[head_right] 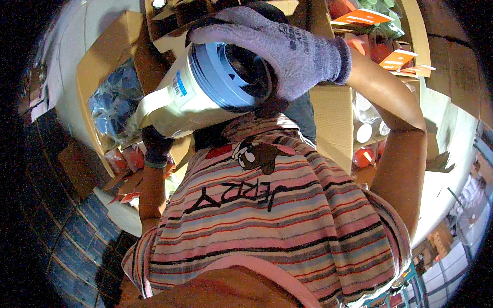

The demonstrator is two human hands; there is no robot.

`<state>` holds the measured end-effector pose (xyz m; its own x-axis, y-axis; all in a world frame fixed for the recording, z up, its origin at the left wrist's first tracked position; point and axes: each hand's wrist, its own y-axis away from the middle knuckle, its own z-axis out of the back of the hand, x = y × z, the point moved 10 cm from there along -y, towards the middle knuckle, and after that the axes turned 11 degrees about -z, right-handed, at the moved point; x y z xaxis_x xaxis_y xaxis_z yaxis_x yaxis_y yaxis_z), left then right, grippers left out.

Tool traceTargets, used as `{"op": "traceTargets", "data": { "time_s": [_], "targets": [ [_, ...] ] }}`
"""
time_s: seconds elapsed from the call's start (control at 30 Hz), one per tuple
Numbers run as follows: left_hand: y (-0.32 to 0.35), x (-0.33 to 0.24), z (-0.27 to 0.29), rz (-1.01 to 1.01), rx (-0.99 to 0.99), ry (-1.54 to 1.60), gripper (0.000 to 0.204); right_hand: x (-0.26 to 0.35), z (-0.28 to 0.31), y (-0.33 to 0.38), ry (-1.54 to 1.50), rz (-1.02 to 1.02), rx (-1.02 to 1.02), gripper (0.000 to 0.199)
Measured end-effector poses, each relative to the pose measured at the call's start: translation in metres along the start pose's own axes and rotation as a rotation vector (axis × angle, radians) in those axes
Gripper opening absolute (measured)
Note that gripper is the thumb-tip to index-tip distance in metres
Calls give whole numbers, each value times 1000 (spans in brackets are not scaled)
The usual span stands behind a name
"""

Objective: The person places glass jars, plastic jugs, and boxed items into partitioned cardboard boxes while sitting on the floor.

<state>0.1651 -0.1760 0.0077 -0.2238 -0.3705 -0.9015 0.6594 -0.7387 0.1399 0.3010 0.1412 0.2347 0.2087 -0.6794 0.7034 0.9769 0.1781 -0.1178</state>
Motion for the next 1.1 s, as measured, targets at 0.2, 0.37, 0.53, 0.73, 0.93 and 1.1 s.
{"op": "traceTargets", "data": {
  "time_s": [0.2,0.37,0.53,0.73,0.93,1.1],
  "targets": [
    [-4,7,7,-47,15,-46,49,-3,-4,5,-32,-18,-25,113],
    [-8,-6,-1,148,-184,816,49,-9,4,3,-108,8,-61,124],
    [-28,-62,-1,159,-267,981,47,-22,19,4,-200,30,-102,129],
    [-40,-85,15,-74,-227,358,44,-80,13,30,-932,-205,-222,104],
    [-46,-109,4,-203,-152,-60,41,-92,84,69,-1198,-39,-568,61],
    [-34,-87,-4,165,-289,688,54,-99,6,18,-1027,-256,-487,60]
  ]
}}
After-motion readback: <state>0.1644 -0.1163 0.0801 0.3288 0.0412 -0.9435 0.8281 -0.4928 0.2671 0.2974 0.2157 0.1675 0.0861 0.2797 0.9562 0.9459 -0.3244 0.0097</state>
